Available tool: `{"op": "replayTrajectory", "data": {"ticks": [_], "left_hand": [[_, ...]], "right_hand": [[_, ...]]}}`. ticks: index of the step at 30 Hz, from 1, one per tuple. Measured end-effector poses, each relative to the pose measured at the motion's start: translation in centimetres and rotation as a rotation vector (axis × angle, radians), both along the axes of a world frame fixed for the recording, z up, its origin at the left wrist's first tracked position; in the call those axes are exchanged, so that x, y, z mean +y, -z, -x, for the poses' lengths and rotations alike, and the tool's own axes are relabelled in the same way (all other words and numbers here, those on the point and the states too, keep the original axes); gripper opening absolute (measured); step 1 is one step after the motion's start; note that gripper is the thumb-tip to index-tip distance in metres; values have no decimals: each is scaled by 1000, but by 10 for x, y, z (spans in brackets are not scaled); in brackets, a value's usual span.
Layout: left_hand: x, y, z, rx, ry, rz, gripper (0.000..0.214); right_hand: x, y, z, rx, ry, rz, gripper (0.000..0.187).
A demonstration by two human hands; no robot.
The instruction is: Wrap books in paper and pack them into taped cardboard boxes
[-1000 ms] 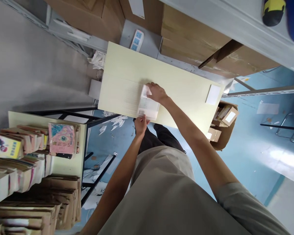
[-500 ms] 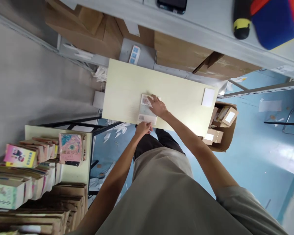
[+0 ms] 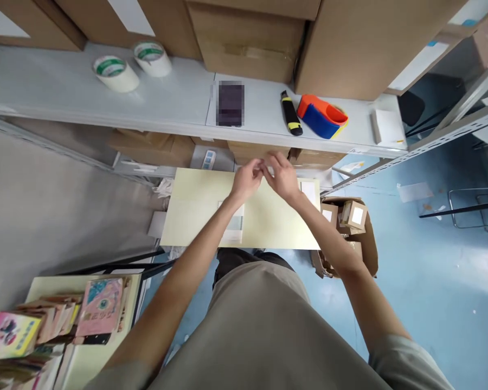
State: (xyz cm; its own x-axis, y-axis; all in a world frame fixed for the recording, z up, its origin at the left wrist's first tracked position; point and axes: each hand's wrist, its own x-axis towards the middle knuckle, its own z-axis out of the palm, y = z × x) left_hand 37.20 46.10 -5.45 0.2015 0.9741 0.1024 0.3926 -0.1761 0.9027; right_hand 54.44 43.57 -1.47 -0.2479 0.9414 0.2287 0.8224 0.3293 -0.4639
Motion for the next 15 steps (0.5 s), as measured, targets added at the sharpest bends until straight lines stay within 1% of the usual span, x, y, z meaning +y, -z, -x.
{"op": "replayTrajectory", "data": {"ticks": [2, 4, 5, 7, 9, 11, 13, 15], "left_hand": [[25, -33, -15, -57, 35, -124, 36], [43, -60, -27, -69, 35, -207, 32], [50, -71, -31, -66, 29, -239, 30], [59, -86, -38, -54, 14, -288, 26], [62, -93, -41, -52, 1, -315, 24], [60, -95, -41, -59, -9, -309, 22], [53, -94, -35, -62, -19, -282, 21], [39, -90, -24, -54, -32, -243, 21]], "right_hand": [[22, -27, -14, 5, 79, -87, 49], [46, -46, -26, 1, 134, -136, 52], [59, -52, -31, -10, 149, -150, 52], [84, -57, -39, -55, 164, -160, 52], [108, -54, -43, -109, 172, -152, 50], [125, -46, -43, -130, 180, -142, 48], [134, -38, -40, -99, 209, -142, 46], [135, -31, -35, -60, 278, -129, 44]]}}
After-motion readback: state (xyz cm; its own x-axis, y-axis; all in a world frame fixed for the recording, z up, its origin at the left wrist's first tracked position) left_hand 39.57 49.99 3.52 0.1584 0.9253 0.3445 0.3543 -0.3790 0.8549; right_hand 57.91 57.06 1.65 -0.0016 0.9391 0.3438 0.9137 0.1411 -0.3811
